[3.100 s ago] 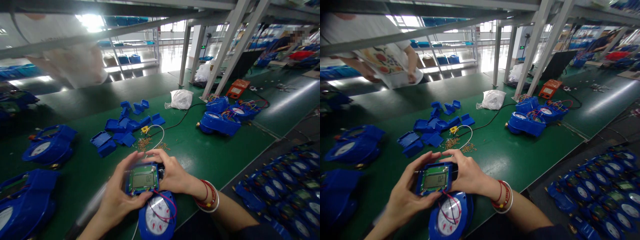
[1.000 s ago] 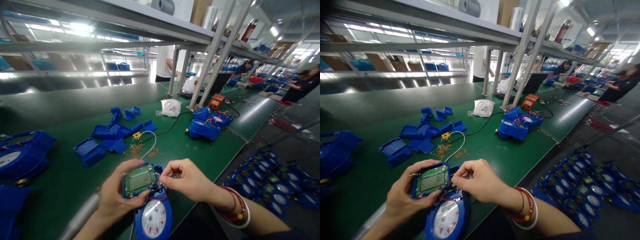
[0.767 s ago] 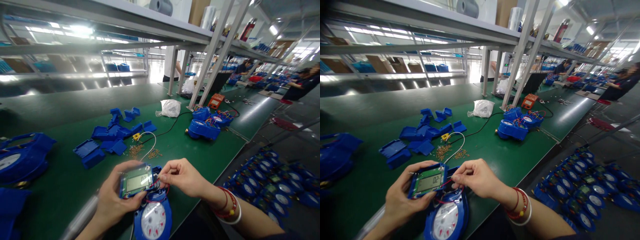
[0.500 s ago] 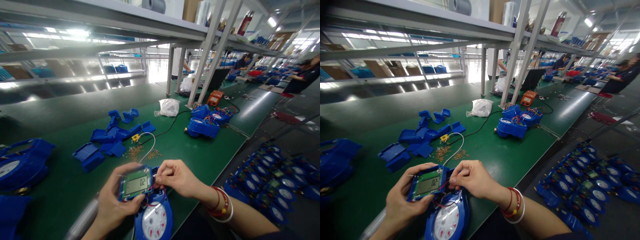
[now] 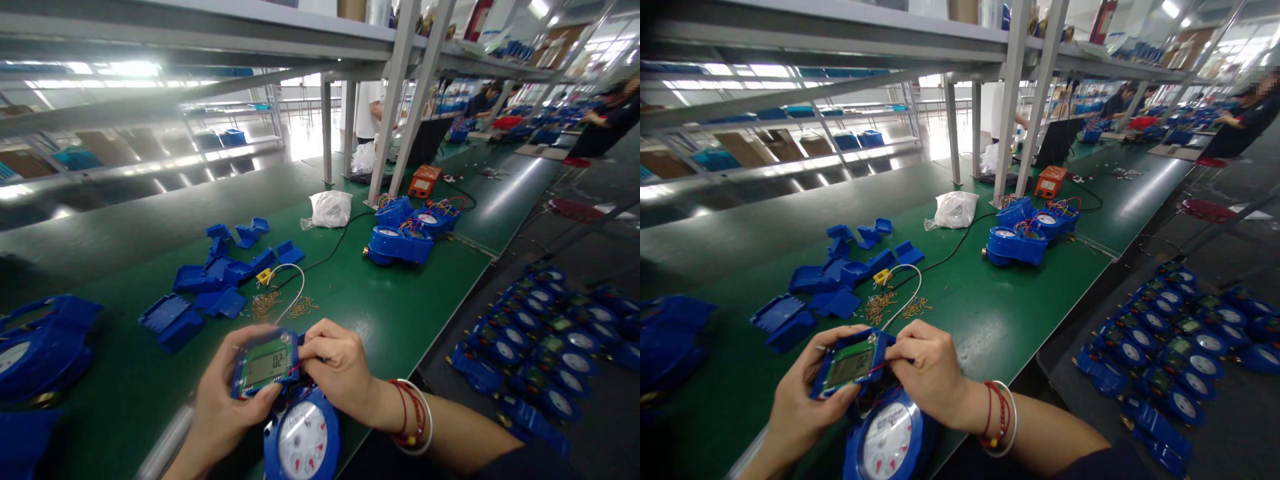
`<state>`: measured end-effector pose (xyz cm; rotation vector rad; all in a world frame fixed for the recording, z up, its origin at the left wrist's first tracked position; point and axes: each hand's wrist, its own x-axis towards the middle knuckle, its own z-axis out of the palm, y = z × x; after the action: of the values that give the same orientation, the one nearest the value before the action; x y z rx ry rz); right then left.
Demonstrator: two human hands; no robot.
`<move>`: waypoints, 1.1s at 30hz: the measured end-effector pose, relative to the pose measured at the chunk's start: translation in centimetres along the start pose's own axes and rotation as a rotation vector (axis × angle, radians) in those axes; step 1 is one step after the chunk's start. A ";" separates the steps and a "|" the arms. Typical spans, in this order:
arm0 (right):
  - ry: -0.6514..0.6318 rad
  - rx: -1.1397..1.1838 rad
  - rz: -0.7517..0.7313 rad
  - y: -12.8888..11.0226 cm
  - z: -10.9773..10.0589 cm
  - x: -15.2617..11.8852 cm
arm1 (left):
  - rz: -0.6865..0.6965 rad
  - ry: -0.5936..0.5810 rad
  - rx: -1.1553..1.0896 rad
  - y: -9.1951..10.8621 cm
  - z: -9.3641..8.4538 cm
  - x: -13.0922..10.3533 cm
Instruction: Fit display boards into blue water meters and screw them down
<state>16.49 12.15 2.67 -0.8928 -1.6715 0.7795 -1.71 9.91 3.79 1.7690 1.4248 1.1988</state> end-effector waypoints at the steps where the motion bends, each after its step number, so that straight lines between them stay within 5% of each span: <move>1: 0.013 0.029 0.033 0.0 0.2 0.0 | 0.014 -0.020 0.019 -0.1 -0.1 0.1; 8: 0.087 0.150 0.093 -0.9 1.1 -0.5 | 0.016 0.037 0.012 -0.9 0.2 -0.9; 17: -0.156 0.080 -0.121 -1.0 0.5 -1.5 | -0.101 0.103 -0.005 -1.3 0.7 -1.5; 21: -0.241 -0.100 -0.157 0.0 0.9 -1.8 | -0.168 0.182 0.003 -0.5 1.5 -1.7; 25: -0.288 -0.318 -0.190 0.0 1.2 -1.9 | -0.067 0.145 0.057 -1.3 1.3 -1.8; 33: -0.203 -0.424 -0.332 0.0 0.3 -1.6 | -0.155 0.164 0.001 0.5 2.5 -1.7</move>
<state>16.47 10.76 1.81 -0.8054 -2.1449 0.2988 0.67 8.35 2.66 1.5582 1.6243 1.2836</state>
